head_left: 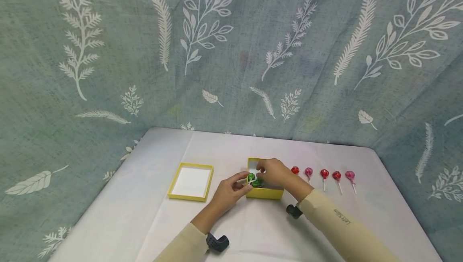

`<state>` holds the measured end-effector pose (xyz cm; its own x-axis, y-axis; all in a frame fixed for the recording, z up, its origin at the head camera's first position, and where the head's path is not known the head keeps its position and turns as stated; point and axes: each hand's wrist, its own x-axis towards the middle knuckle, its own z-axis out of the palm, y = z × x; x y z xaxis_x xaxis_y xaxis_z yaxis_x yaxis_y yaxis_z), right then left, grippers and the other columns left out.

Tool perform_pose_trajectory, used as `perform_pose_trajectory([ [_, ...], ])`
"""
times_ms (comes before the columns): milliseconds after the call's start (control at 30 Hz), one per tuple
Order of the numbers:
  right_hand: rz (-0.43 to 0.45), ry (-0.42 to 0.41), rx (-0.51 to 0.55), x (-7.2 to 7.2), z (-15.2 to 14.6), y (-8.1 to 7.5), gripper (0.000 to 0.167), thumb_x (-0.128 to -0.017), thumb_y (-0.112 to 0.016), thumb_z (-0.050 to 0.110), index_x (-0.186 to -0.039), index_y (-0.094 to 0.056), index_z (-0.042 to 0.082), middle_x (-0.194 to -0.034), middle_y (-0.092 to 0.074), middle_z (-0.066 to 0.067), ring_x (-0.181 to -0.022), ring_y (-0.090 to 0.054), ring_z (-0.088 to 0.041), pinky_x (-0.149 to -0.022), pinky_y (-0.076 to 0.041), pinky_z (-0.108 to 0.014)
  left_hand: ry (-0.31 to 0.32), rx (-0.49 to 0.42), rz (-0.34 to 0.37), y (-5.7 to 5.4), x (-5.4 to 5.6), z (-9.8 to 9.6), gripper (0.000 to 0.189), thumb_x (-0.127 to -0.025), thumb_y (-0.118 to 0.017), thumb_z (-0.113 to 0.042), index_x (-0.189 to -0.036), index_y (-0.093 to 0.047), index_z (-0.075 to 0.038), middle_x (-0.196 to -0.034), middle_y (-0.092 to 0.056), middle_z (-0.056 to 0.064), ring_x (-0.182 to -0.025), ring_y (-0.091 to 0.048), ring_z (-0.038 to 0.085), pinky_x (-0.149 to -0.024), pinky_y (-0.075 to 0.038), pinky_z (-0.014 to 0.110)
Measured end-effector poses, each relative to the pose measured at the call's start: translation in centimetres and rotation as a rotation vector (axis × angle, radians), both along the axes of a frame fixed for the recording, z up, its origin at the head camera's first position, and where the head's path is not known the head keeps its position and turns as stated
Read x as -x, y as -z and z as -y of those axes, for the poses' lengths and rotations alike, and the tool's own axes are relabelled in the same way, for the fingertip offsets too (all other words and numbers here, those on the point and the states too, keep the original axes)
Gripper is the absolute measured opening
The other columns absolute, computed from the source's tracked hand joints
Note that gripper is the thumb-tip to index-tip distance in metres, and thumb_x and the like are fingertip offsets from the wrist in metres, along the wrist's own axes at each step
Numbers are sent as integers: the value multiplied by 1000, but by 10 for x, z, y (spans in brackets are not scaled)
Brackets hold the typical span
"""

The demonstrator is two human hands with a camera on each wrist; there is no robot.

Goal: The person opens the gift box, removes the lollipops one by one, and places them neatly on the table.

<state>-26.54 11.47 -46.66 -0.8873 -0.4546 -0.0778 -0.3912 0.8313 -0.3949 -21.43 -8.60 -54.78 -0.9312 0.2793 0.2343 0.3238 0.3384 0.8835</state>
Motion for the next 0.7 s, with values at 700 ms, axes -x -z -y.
perform_pose_trajectory([
  [700, 78, 44, -116, 6, 17, 6, 25, -92, -67, 32, -104, -72, 11, -99, -68, -1, -89, -61, -16, -81, -51, -41, 9, -12, -3, 3, 2, 0, 49, -89, -69, -44, -134, -59, -26, -131, -61, 2, -89, -68, 9, -68, -54, 27],
])
